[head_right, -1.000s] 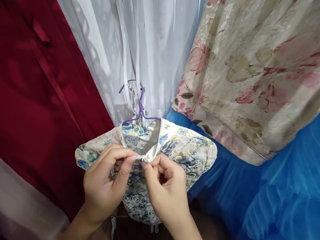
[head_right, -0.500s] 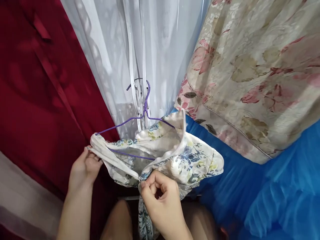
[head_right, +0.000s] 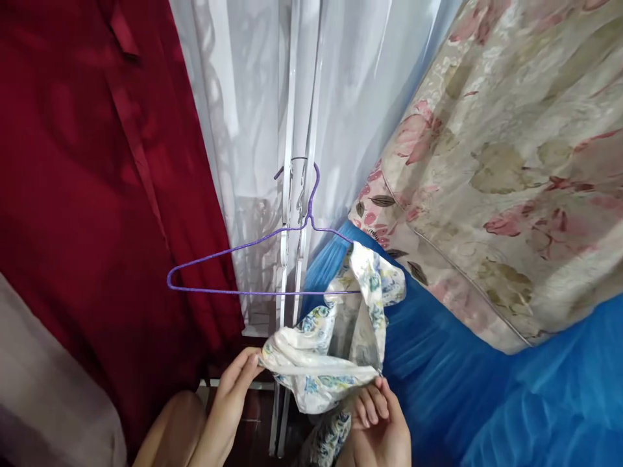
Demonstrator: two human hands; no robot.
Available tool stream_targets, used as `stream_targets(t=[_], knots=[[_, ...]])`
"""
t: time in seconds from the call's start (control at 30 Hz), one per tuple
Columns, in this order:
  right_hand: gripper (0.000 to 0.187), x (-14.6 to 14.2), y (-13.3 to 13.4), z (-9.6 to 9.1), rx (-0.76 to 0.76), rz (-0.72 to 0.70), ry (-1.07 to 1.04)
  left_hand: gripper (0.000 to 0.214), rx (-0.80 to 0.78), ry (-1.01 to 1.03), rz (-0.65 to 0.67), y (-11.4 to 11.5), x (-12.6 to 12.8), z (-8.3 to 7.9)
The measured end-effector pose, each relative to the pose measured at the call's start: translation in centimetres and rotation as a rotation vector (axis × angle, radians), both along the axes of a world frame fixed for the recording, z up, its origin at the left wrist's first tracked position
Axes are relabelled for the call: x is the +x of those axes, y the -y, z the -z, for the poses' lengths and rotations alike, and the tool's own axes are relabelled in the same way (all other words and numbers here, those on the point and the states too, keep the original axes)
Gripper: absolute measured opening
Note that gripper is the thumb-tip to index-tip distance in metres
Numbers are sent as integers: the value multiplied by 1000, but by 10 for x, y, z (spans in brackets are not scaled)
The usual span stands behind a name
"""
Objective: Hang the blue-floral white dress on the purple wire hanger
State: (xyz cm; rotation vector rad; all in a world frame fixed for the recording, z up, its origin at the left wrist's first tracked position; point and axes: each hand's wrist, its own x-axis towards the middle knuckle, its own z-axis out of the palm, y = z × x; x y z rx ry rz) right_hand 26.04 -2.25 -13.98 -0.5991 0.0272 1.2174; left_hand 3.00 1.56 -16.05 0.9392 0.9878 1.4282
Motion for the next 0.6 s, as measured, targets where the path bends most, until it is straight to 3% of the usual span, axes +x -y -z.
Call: stream_targets(t=[0.17, 0.3, 0.37, 0.47, 0.6], knots=[[31, 20, 4, 52, -41, 24, -99, 35, 161, -26, 202, 11, 20, -23], [37, 2, -2, 73, -46, -141, 72, 37, 210, 96, 312, 22, 40, -38], [39, -12, -4, 70, -66, -260, 231, 37, 207, 179, 356, 30, 46, -44], [39, -29, -2, 52, -42, -413, 547, 35, 184, 264, 409, 41, 46, -55], [32, -40, 8, 17, 81, -438, 893, 36, 208, 128, 449, 50, 45, -68]])
